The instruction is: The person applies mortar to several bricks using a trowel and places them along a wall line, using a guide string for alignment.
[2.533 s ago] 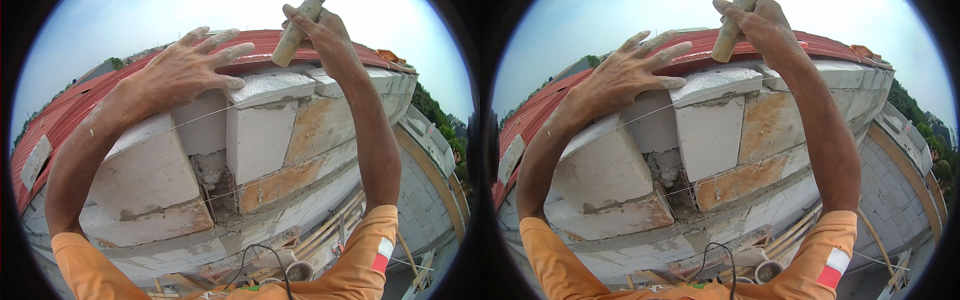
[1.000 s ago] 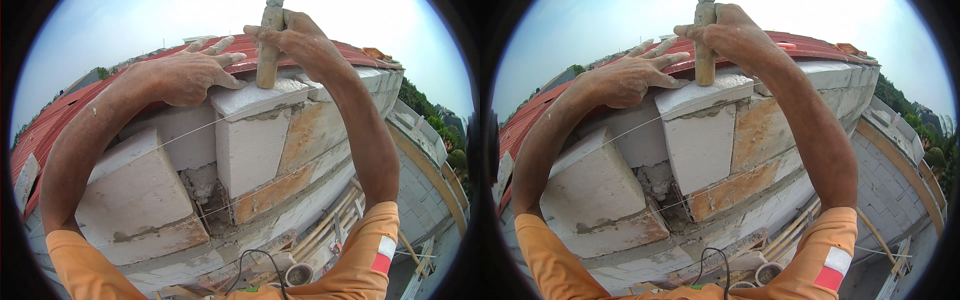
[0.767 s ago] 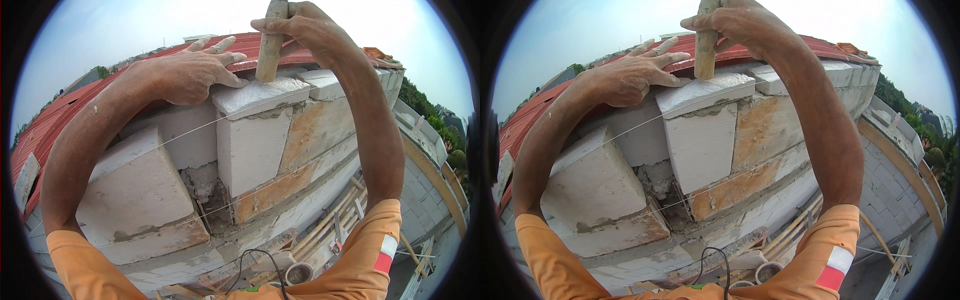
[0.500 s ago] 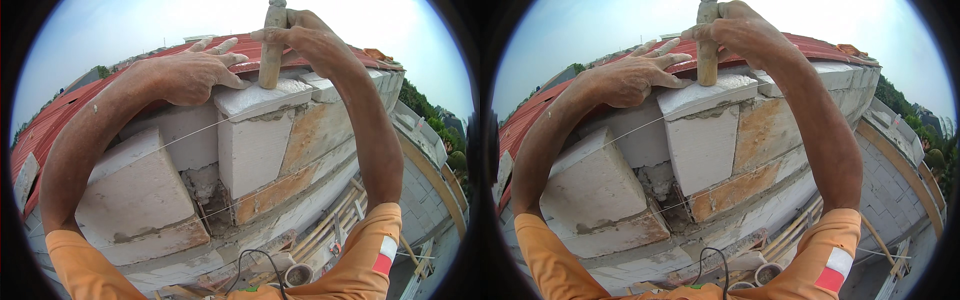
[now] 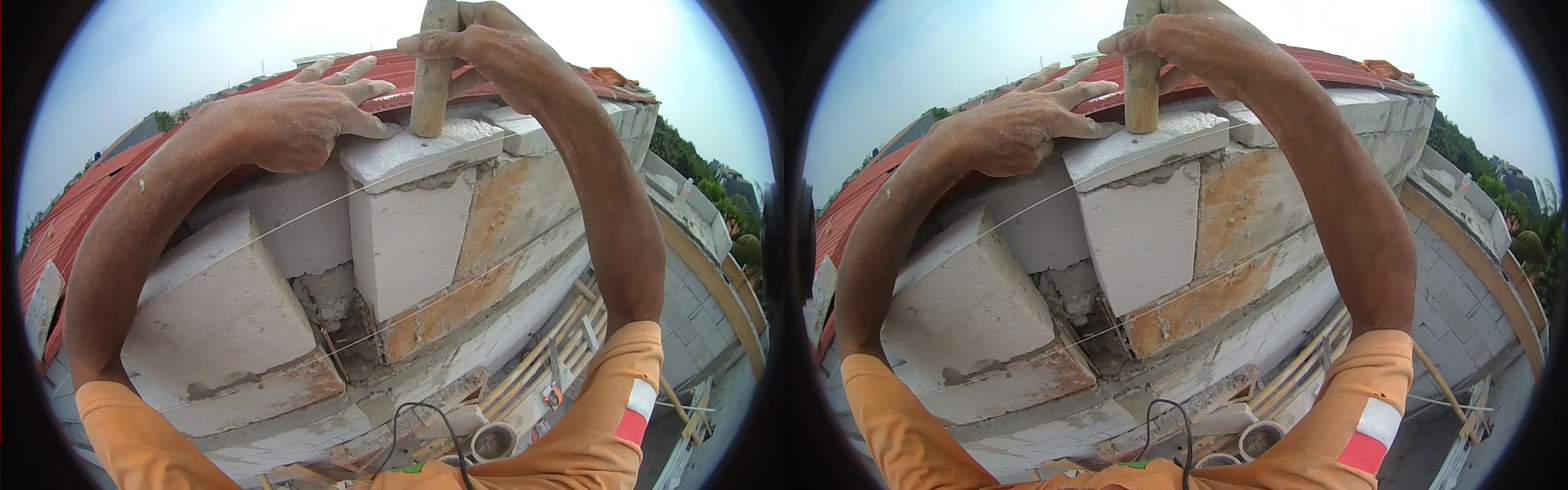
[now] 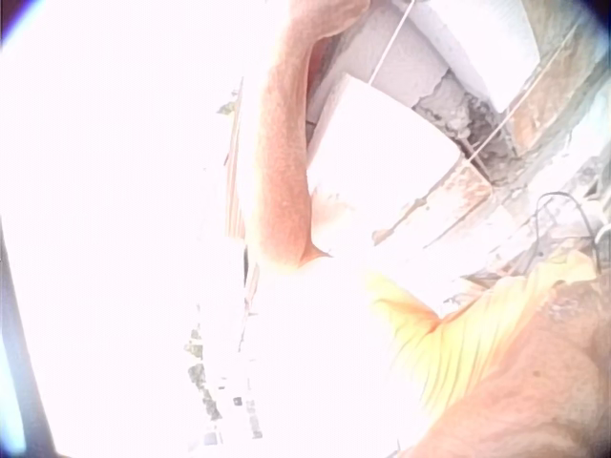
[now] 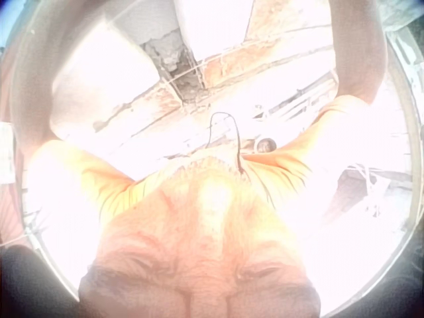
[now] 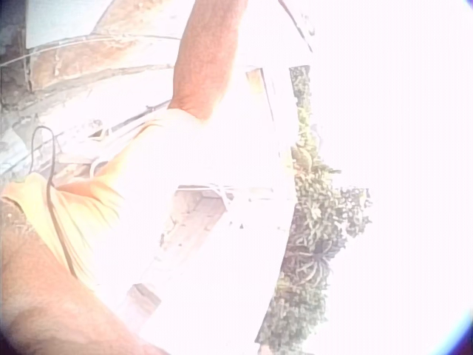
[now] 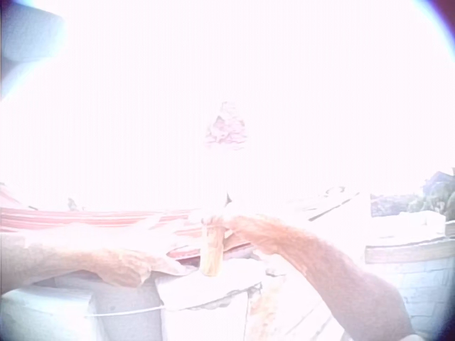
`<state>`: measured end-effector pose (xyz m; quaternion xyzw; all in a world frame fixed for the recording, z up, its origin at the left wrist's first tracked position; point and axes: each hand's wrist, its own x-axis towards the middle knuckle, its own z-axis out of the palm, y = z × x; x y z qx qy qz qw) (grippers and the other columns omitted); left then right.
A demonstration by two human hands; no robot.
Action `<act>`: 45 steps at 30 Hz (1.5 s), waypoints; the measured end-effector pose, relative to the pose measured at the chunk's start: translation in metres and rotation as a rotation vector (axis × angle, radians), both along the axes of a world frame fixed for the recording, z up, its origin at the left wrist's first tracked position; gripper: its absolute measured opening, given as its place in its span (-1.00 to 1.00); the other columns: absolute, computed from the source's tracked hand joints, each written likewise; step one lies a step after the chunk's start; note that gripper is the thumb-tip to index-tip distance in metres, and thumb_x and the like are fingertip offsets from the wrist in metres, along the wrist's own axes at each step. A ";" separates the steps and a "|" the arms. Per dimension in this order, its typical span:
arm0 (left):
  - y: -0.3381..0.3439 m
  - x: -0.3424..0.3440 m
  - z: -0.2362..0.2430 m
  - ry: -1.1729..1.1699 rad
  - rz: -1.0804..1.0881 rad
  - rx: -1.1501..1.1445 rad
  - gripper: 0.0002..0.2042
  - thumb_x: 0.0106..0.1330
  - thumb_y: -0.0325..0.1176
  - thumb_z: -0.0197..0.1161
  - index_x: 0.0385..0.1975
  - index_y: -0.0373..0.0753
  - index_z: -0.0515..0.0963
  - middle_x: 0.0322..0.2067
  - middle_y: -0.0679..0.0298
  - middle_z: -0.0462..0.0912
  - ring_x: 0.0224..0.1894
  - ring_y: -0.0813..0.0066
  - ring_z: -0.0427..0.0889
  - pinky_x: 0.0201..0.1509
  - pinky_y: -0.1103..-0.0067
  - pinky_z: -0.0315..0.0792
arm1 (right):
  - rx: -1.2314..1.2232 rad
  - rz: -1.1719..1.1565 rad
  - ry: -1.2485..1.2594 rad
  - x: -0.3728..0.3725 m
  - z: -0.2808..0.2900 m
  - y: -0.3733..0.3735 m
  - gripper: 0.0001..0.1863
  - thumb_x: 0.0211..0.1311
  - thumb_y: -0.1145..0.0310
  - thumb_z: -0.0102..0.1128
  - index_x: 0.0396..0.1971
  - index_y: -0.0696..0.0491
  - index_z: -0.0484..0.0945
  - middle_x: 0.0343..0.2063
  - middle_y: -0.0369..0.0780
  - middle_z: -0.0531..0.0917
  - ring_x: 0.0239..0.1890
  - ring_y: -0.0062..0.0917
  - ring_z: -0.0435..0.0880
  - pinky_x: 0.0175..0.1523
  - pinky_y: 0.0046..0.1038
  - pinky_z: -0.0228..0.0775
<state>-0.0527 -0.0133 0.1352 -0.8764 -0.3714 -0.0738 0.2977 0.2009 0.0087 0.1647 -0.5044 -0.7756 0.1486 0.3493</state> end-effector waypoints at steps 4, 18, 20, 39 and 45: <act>0.003 -0.004 -0.003 -0.001 0.023 0.013 -0.19 -0.01 -0.80 -0.02 0.23 0.24 0.53 0.49 0.36 0.14 0.59 0.34 -0.15 0.66 0.17 -0.43 | 0.184 -0.003 0.021 0.009 0.008 -0.006 -0.25 0.32 -0.22 0.10 0.16 0.19 0.47 0.03 0.01 0.60 0.18 -0.21 0.51 0.25 -0.01 0.27; 0.003 -0.003 0.003 0.045 -0.036 0.150 -0.37 0.20 -0.73 0.02 0.11 0.23 0.61 0.50 0.42 0.11 0.58 0.38 -0.11 0.66 0.19 -0.35 | 0.636 -0.128 0.390 0.097 -0.053 -0.063 -0.28 0.22 -0.16 0.31 -0.07 0.31 0.57 -0.30 -0.03 0.64 -0.17 -0.33 0.73 -0.15 -0.25 0.70; 0.003 -0.004 0.004 0.032 -0.041 0.135 -0.38 0.20 -0.73 0.04 0.10 0.24 0.61 0.49 0.42 0.14 0.58 0.38 -0.10 0.66 0.19 -0.32 | 0.619 -0.131 0.406 0.102 -0.067 -0.078 -0.33 0.27 -0.12 0.28 -0.07 0.30 0.55 -0.32 -0.03 0.65 -0.19 -0.32 0.74 -0.15 -0.25 0.71; 0.000 -0.014 0.004 -0.183 -0.242 -0.164 -0.44 0.15 -0.80 -0.05 0.11 -0.10 0.54 0.12 0.08 0.63 0.22 0.20 0.57 0.40 0.24 0.44 | -0.134 0.131 0.818 0.038 -0.262 -0.119 -0.73 0.34 0.35 0.22 -0.16 0.22 0.42 -0.43 -0.24 0.56 -0.46 -0.63 0.58 -0.39 -0.51 0.48; 0.000 -0.013 -0.001 -0.193 -0.252 -0.126 -0.43 0.14 -0.79 -0.04 0.12 -0.10 0.53 0.05 0.10 0.67 0.15 0.24 0.62 0.38 0.26 0.45 | -0.132 0.100 0.828 0.018 -0.254 -0.118 -0.81 0.33 0.42 0.18 -0.23 0.18 0.38 -0.60 -0.30 0.49 -0.63 -0.66 0.50 -0.55 -0.51 0.40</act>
